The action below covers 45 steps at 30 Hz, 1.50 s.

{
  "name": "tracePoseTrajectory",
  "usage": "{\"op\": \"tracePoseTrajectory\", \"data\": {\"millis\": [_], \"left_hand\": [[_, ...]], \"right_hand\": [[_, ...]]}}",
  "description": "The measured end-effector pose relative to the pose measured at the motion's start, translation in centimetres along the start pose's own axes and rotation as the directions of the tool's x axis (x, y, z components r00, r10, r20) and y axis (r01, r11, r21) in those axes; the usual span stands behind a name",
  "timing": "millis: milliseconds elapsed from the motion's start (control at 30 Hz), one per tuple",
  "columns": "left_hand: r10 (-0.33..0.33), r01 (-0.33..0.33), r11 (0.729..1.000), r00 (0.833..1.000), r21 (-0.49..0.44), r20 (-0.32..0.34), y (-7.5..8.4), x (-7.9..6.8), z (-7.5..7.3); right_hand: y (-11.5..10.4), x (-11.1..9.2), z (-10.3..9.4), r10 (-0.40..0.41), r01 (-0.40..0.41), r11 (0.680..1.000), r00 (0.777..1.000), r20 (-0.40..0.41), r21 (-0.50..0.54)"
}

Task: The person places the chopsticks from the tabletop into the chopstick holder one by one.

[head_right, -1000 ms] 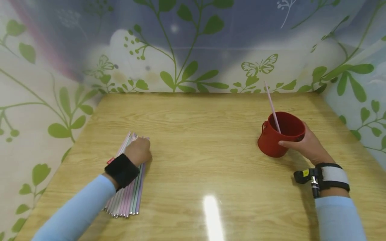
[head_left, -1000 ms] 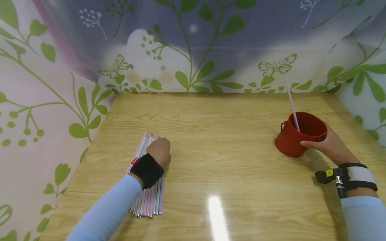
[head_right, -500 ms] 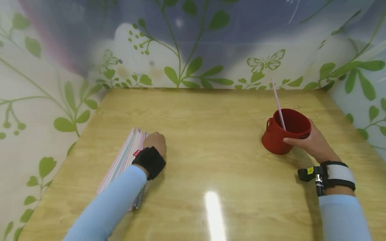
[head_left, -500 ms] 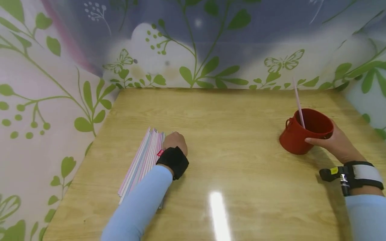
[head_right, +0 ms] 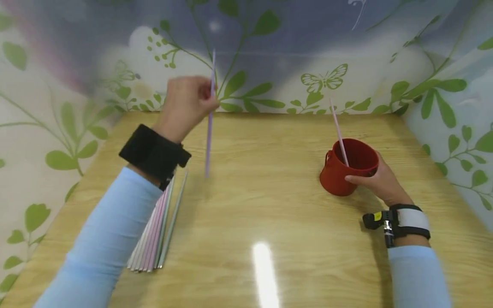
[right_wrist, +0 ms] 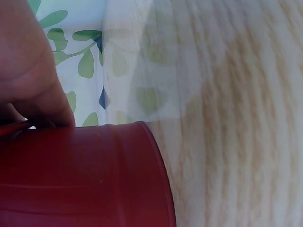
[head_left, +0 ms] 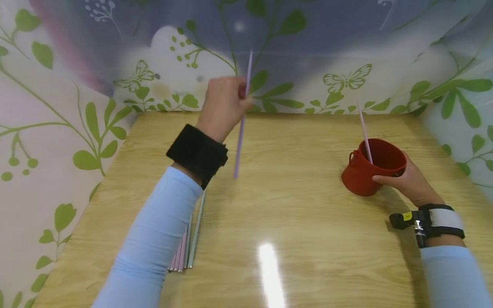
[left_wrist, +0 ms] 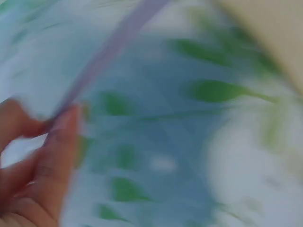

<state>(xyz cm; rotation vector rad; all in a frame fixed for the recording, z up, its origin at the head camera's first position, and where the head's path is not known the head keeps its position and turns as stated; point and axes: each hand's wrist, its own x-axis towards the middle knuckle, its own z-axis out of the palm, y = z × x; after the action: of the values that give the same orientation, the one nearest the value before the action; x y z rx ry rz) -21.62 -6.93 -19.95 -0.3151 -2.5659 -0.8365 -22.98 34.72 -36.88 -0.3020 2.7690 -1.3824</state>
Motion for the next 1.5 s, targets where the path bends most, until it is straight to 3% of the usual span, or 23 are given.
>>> {"op": "tracePoseTrajectory", "data": {"millis": [33, 67, 100, 167, 200, 267, 300, 333, 367, 433, 533, 667, 867, 1033, 1233, 1367, 1433, 1500], "left_hand": [[0.082, -0.093, 0.991, 0.99, -0.096, -0.111, 1.4, 0.9, -0.7], [0.154, -0.193, 0.966, 0.964, -0.17, -0.218, 2.9, 1.7, -1.1], [0.208, -0.29, 0.927, 0.926, -0.239, -0.317, 4.2, 2.4, -1.2], [0.284, -0.472, 0.81, 0.834, -0.346, -0.473, 6.6, 3.3, -0.5], [0.29, -0.523, 0.748, 0.812, -0.408, -0.507, 7.7, 3.4, 0.2], [0.289, -0.558, 0.651, 0.809, -0.514, -0.513, 9.4, 3.0, 2.2], [0.287, -0.553, 0.624, 0.82, -0.553, -0.496, 10.0, 2.7, 3.5], [0.283, -0.528, 0.615, 0.841, -0.585, -0.462, 10.4, 2.2, 5.0], [0.264, -0.478, 0.629, 0.873, -0.613, -0.41, 10.6, 1.6, 6.5], [0.244, -0.406, 0.678, 0.911, -0.613, -0.333, 10.3, 0.7, 9.7], [0.212, -0.304, 0.748, 0.952, -0.59, -0.222, 9.0, -0.4, 14.3], [0.233, -0.27, 0.801, 0.963, -0.534, -0.137, 7.8, -1.1, 18.1], [0.236, -0.217, 0.901, 0.972, -0.376, 0.004, 7.4, -0.9, 20.1], [0.158, -0.14, 0.962, 0.986, -0.234, 0.057, 6.9, -0.7, 20.4], [0.07, -0.033, 0.98, 0.98, -0.194, 0.186, 5.0, 0.0, 18.9], [0.065, -0.034, 0.992, 0.963, -0.12, 0.262, 1.9, 0.1, 16.0], [0.046, -0.056, 0.998, 0.946, 0.021, 0.322, -0.3, -0.4, 13.7], [-0.012, -0.071, 0.979, 0.919, 0.193, 0.395, -3.0, -1.6, 11.3]], "right_hand": [[0.0, 0.1, 0.3, -0.001, 0.001, 1.0, 1.0, 0.004, 0.006], [0.0, 0.1, 0.6, -0.002, 0.002, 1.0, 1.0, 0.007, 0.012], [0.0, 0.1, 0.9, -0.004, 0.004, 1.0, 1.0, 0.01, 0.016], [0.0, 0.2, 1.3, -0.005, 0.005, 1.0, 1.0, 0.015, 0.021], [0.0, 0.2, 1.5, -0.006, 0.005, 1.0, 1.0, 0.017, 0.026], [0.0, 0.3, 1.8, -0.005, 0.005, 1.0, 1.0, 0.017, 0.028], [0.0, 0.4, 1.9, -0.006, 0.005, 1.0, 1.0, 0.015, 0.027], [0.0, 0.5, 2.0, -0.006, 0.006, 0.999, 1.0, 0.013, 0.033], [0.1, 0.5, 2.2, -0.009, 0.008, 0.999, 1.0, 0.011, 0.044], [0.1, 0.6, 2.5, -0.006, 0.005, 0.999, 1.0, 0.011, 0.054], [0.0, 0.6, 2.9, 0.008, -0.009, 0.999, 1.0, 0.019, 0.052], [-0.3, 0.6, 3.1, 0.023, -0.024, 0.999, 0.999, 0.026, 0.025], [-0.9, 0.9, 3.3, 0.016, -0.017, 1.0, 0.999, 0.036, 0.018], [-1.1, 1.0, 3.5, 0.005, -0.006, 0.999, 0.999, 0.037, 0.038], [-0.6, 0.3, 2.7, 0.008, -0.009, 0.999, 0.999, 0.031, 0.04], [-0.4, 0.0, 1.8, -0.013, 0.013, 0.999, 1.0, 0.017, 0.04], [-0.4, 0.0, 1.5, -0.021, 0.02, 0.999, 1.0, 0.015, 0.038], [-0.5, 0.0, 1.2, -0.021, 0.02, 0.999, 1.0, 0.02, 0.046]]}}
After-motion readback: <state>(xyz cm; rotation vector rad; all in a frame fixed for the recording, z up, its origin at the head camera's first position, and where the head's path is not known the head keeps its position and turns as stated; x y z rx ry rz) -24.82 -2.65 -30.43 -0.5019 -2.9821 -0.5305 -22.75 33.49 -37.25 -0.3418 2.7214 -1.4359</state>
